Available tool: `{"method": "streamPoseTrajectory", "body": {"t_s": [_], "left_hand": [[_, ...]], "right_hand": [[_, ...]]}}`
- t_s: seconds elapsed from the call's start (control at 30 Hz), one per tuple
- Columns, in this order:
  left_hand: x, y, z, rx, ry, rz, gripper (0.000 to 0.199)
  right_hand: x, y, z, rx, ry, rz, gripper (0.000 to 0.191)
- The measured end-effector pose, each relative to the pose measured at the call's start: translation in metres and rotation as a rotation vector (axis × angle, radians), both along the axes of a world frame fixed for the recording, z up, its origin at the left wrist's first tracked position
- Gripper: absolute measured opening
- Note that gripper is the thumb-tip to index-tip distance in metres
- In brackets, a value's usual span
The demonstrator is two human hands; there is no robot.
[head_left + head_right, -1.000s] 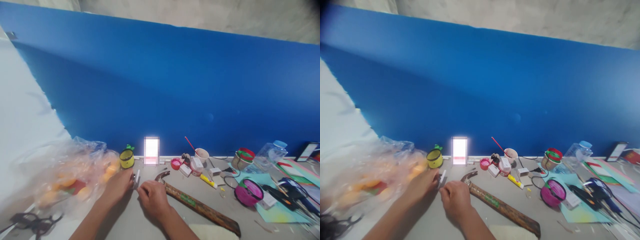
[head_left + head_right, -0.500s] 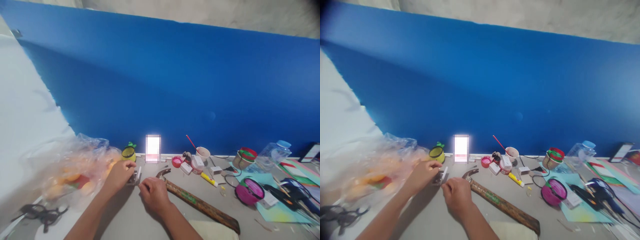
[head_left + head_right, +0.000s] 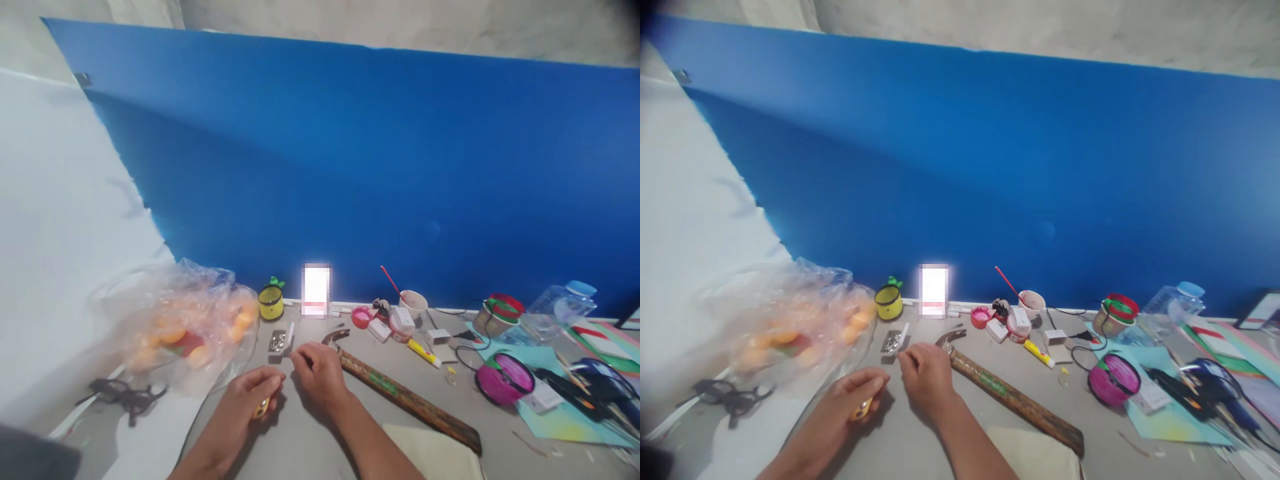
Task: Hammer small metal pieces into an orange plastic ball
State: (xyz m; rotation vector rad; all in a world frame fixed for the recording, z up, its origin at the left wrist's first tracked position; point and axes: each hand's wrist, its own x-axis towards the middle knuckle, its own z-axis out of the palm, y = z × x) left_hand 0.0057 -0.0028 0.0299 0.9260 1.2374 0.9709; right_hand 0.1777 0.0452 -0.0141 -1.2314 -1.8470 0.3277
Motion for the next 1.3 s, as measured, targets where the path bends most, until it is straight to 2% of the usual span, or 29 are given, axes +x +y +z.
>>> {"method": "streamPoseTrajectory", "body": {"t_s": [0.1,0.17,0.23,0.33,0.5,0.63,0.73,0.9,1.0,1.13,1.3], "left_hand": [[0.001,0.004,-0.005,-0.077,-0.178,0.114,0.05],[-0.001,0.006,-0.01,-0.106,-0.249,0.161,0.051],[-0.003,0.006,-0.014,-0.113,-0.267,0.179,0.051],[-0.002,0.005,-0.018,-0.097,-0.218,0.183,0.052],[-0.001,0.005,-0.016,0.02,-0.007,0.133,0.039],[-0.001,0.007,-0.018,-0.007,0.037,0.128,0.041],[-0.001,0.007,-0.019,-0.019,0.014,0.11,0.043],[-0.003,0.003,-0.019,0.016,-0.153,0.093,0.04],[-0.005,0.002,-0.02,0.029,-0.04,0.059,0.047],[-0.004,0.003,-0.02,0.189,0.182,0.075,0.038],[-0.002,0.001,-0.019,0.283,0.25,0.058,0.043]], "right_hand": [[-0.005,-0.007,0.001,0.054,0.093,0.045,0.023],[-0.008,-0.013,0.001,0.039,0.124,0.11,0.012],[-0.011,-0.017,0.001,-0.006,0.126,0.179,0.012],[-0.013,-0.02,-0.001,-0.049,0.114,0.239,0.01],[-0.013,-0.02,-0.002,-0.089,0.157,0.266,0.009],[-0.014,-0.02,-0.001,-0.091,0.229,0.302,0.009],[-0.014,-0.021,0.001,-0.138,0.317,0.267,0.013],[-0.013,-0.019,0.003,-0.244,0.395,0.159,0.011],[-0.013,-0.017,0.003,-0.264,0.413,0.108,0.011],[-0.014,-0.015,0.003,-0.28,0.421,0.094,0.009],[-0.015,-0.015,0.0,-0.274,0.399,0.133,0.009]]}}
